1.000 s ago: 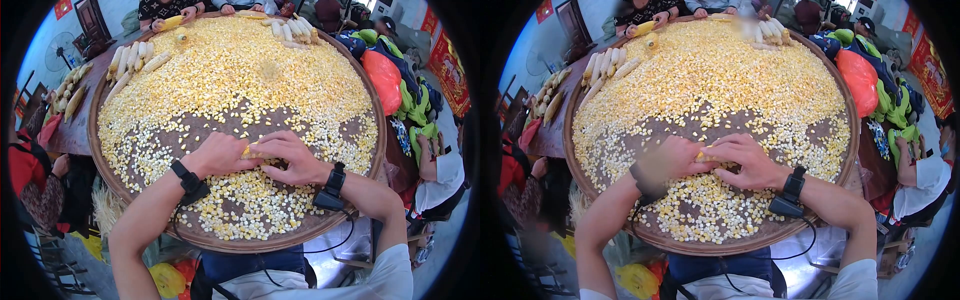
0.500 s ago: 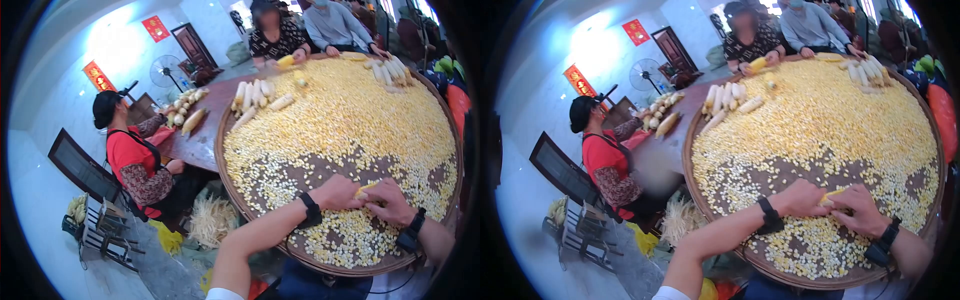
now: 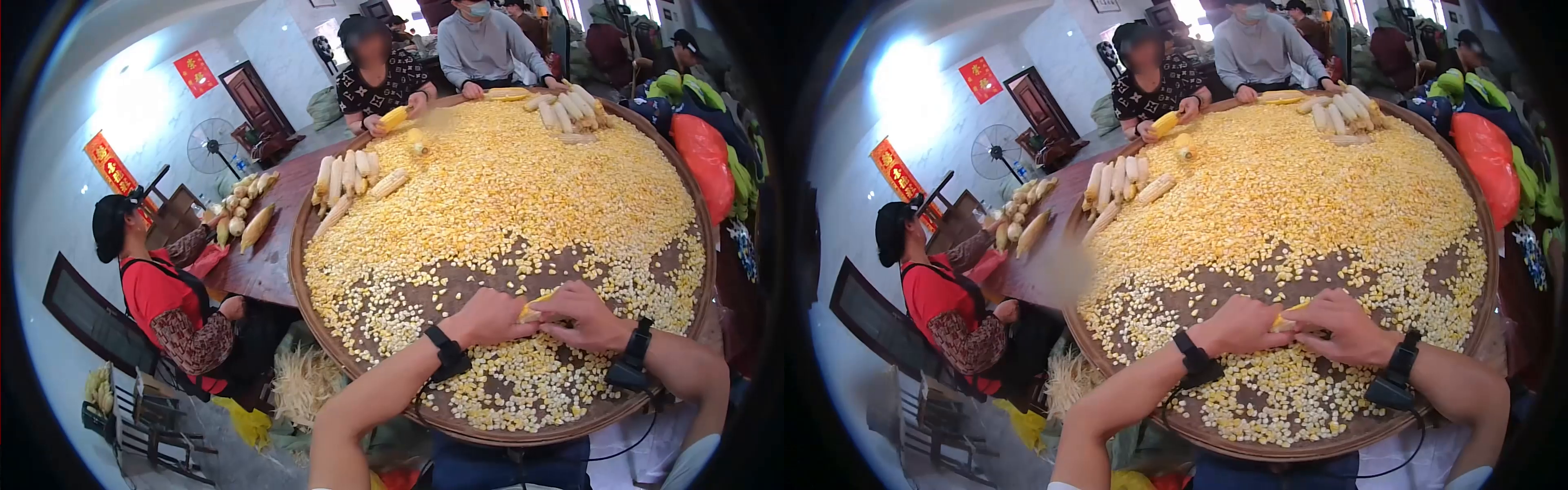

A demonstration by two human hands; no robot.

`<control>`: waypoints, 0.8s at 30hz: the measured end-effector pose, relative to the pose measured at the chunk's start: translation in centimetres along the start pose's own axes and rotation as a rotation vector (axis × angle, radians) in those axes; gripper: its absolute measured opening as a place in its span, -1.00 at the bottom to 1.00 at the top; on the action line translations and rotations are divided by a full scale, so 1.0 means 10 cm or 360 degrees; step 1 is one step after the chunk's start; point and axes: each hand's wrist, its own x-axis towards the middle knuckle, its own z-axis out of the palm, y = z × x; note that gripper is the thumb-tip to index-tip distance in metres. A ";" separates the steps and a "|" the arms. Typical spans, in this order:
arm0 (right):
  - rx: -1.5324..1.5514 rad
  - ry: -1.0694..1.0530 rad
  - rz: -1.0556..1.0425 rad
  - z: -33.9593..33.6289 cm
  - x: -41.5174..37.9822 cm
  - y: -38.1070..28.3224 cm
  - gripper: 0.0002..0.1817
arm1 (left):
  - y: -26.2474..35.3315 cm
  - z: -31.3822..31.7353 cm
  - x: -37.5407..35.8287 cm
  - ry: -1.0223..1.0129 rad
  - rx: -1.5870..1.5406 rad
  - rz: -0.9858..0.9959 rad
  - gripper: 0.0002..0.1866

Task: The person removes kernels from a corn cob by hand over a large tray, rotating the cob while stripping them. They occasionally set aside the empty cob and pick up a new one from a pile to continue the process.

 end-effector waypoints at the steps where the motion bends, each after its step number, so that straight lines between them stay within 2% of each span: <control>1: 0.0002 -0.0012 0.0001 0.00 0.00 0.00 -0.50 | -0.02 0.02 -0.01 0.0026 0.0018 0.0005 -0.33; 7: -0.0111 0.0099 0.0058 0.00 0.02 -0.07 -0.49 | 0.03 -0.04 -0.02 0.0030 -0.0022 -0.0030 -0.37; 9: -0.0091 0.0127 0.0046 0.07 0.02 -0.01 -0.50 | -0.06 0.09 -0.02 0.0127 0.0039 0.0035 -0.35; 10: -0.0064 0.0142 0.0082 0.11 0.00 0.00 -0.50 | -0.06 0.07 -0.01 0.0050 0.0074 0.0022 -0.36; 12: -0.0084 0.0131 0.0069 0.09 -0.01 -0.01 -0.50 | -0.07 0.12 -0.02 0.0194 0.0002 0.0074 -0.39; 15: -0.0150 0.0110 0.0036 0.05 -0.01 -0.09 -0.49 | -0.01 0.03 0.02 -0.0014 0.0001 -0.0006 -0.40; 19: -0.0161 0.0129 0.0057 0.08 0.02 -0.09 -0.51 | -0.05 0.06 -0.02 0.0120 0.0026 0.0028 -0.40; 21: -0.0156 0.0138 -0.0052 0.09 0.04 -0.05 -0.52 | -0.01 0.04 -0.03 0.0160 0.0012 0.0049 -0.42; 23: -0.0175 0.0060 -0.0014 0.07 0.02 -0.05 -0.53 | 0.00 -0.01 -0.03 0.0045 -0.0075 0.0017 -0.44; 24: -0.0141 0.0066 -0.0021 0.06 0.01 -0.06 -0.53 | 0.02 -0.03 -0.05 0.0086 -0.0089 0.0003 -0.47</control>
